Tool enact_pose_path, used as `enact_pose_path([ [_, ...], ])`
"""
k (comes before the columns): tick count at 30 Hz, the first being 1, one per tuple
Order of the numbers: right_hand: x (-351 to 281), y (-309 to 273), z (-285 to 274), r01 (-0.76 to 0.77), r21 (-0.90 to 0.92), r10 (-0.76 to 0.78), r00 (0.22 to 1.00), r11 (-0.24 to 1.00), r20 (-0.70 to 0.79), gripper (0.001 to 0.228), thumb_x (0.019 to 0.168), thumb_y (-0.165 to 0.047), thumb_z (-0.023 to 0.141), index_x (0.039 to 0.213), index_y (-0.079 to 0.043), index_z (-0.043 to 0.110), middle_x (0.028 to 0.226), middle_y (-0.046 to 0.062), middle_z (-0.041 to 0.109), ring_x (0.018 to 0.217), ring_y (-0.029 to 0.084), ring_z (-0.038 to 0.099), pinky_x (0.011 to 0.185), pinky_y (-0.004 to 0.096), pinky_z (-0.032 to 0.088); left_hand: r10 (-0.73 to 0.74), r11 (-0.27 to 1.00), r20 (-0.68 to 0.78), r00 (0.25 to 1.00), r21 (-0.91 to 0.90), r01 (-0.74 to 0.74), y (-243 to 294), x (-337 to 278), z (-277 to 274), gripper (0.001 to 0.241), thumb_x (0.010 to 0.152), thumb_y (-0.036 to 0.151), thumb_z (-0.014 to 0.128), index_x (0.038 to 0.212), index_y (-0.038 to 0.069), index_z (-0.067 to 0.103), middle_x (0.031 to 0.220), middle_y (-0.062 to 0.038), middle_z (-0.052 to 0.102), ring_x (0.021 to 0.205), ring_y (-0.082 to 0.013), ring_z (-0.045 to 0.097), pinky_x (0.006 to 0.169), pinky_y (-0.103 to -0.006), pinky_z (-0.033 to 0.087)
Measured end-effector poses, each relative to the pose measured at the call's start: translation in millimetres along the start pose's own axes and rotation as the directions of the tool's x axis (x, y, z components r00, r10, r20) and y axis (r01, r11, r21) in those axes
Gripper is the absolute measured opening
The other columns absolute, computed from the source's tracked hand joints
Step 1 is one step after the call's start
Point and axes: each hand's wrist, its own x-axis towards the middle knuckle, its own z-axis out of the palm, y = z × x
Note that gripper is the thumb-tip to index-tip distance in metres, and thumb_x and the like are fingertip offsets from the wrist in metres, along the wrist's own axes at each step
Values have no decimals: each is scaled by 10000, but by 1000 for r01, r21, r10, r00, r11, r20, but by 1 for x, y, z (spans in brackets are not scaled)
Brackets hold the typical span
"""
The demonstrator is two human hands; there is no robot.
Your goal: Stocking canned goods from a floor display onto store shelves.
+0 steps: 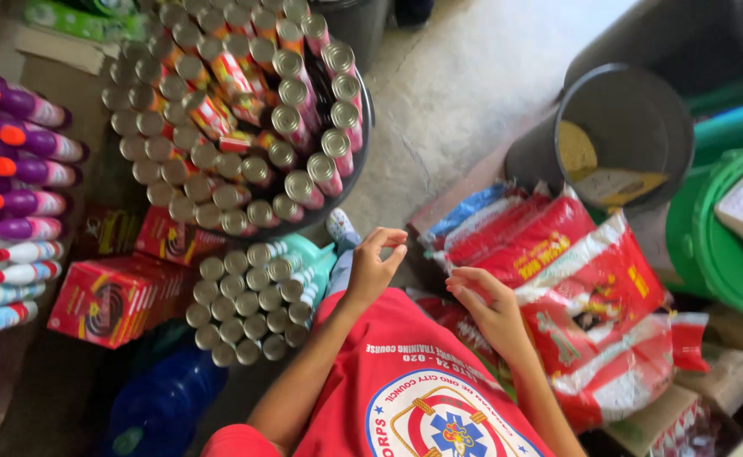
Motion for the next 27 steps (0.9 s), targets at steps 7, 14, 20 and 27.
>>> enact_pose_path([
  [7, 146, -79, 42, -76, -120, 98, 976, 990, 193, 279, 974, -60, 608, 1247, -29, 655, 1059, 46, 752, 1025, 110, 693, 848, 276, 551, 15, 999, -197, 980, 46, -6, -11, 129, -101, 133, 943, 116, 678, 1025, 27, 731, 963, -80, 752, 896, -178, 733, 822, -304, 565],
  [14, 276, -124, 75, 215, -183, -132, 914, 959, 384, 285, 997, -11, 607, 1280, 1, 632, 1161, 69, 715, 1107, 132, 657, 969, 289, 539, -67, 997, -391, 918, 13, 78, -31, 168, -170, 172, 983, 140, 665, 1094, 19, 716, 985, -64, 756, 918, -154, 717, 839, -292, 558],
  [20, 347, -150, 97, -20, -181, 95, 904, 983, 418, 279, 984, -21, 614, 1263, -26, 627, 1208, 53, 710, 1106, 148, 682, 893, 319, 556, -162, 987, -468, 869, -93, 134, -47, 160, -177, 180, 1005, 142, 645, 1110, 11, 709, 1007, -54, 757, 941, -132, 704, 868, -289, 554],
  [27, 463, -156, 106, 447, -304, -192, 773, 841, 605, 237, 973, 7, 622, 1198, -42, 679, 1162, 99, 716, 1080, 224, 698, 928, 334, 551, -265, 962, -632, 728, -121, 245, -49, 187, -157, 197, 1004, 181, 659, 1098, 16, 711, 1015, -65, 753, 943, -143, 708, 862, -295, 554],
])
